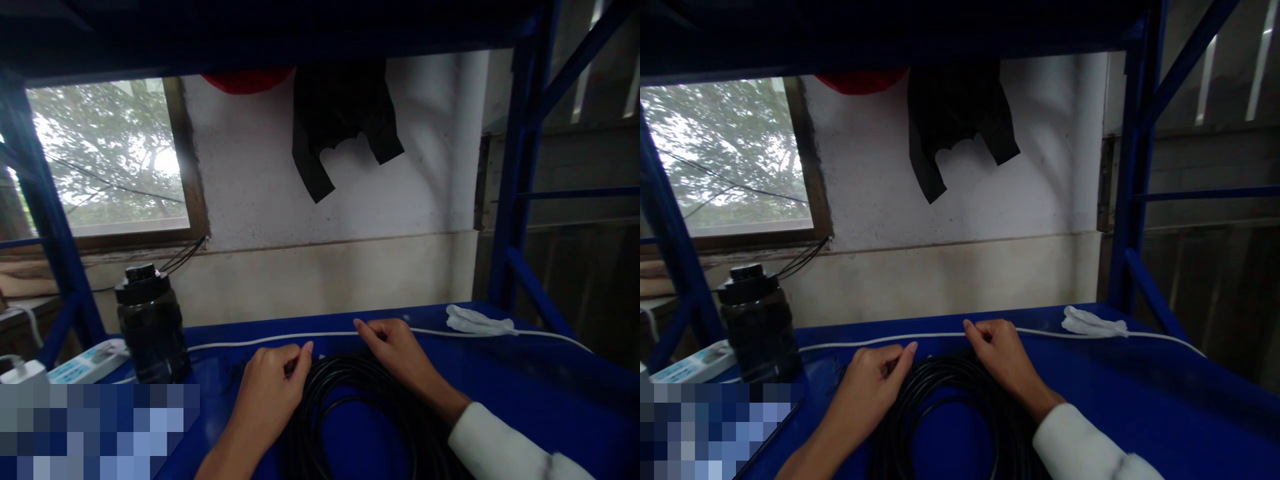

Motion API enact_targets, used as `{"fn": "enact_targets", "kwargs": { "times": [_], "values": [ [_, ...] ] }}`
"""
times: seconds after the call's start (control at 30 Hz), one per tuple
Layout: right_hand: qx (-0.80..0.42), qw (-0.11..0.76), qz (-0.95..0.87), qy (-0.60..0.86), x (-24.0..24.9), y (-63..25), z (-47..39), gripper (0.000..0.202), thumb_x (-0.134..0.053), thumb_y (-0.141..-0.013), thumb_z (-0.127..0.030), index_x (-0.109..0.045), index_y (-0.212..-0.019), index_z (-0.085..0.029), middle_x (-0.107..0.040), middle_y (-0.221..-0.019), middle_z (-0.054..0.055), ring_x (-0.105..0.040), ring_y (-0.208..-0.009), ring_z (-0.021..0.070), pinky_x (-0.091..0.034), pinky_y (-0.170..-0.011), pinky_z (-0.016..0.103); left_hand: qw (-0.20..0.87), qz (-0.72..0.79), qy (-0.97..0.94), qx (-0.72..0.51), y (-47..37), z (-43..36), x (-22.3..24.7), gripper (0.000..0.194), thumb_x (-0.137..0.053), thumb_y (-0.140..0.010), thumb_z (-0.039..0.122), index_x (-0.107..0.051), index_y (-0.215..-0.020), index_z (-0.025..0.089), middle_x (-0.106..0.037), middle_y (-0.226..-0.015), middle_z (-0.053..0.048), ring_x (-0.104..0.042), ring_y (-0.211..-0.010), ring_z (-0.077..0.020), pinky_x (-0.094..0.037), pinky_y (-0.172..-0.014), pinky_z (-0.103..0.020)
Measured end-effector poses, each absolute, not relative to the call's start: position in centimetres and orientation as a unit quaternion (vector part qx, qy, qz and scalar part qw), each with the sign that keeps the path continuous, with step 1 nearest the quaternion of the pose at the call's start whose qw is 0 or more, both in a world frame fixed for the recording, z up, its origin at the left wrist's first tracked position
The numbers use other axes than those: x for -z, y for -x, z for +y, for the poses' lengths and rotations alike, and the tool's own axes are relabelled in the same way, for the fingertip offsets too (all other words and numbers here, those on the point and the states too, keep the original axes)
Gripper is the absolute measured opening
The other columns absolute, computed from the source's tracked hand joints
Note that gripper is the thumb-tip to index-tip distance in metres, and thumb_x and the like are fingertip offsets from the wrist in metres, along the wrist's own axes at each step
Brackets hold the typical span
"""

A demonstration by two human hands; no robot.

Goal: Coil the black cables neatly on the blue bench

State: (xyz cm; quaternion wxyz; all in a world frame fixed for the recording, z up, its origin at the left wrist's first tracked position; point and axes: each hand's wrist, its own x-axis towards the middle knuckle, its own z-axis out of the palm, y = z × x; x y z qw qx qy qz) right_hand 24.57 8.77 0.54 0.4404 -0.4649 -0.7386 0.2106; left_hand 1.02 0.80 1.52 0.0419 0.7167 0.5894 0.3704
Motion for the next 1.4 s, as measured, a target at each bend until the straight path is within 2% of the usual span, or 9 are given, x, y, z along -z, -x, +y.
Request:
{"fn": "enact_targets", "kwargs": {
  "times": [1.4],
  "values": [
    [-0.212,0.435,-0.735,0.475,-0.11,-24.64,9.05,0.059,-0.043,-0.094,-0.067,-0.029,-0.056,-0.023,-0.027,-0.059,-0.003,-0.028,-0.056,0.0132,-0.020,-0.056,0.031,0.054,0.605,-0.712,-0.352,-1.09,0.97,-1.57,0.059,-0.040,-0.104,0.055,-0.038,-0.055,0.020,-0.038,-0.052,0.005,-0.037,-0.051,-0.0118,-0.022,-0.059,-0.031]
  ]
}}
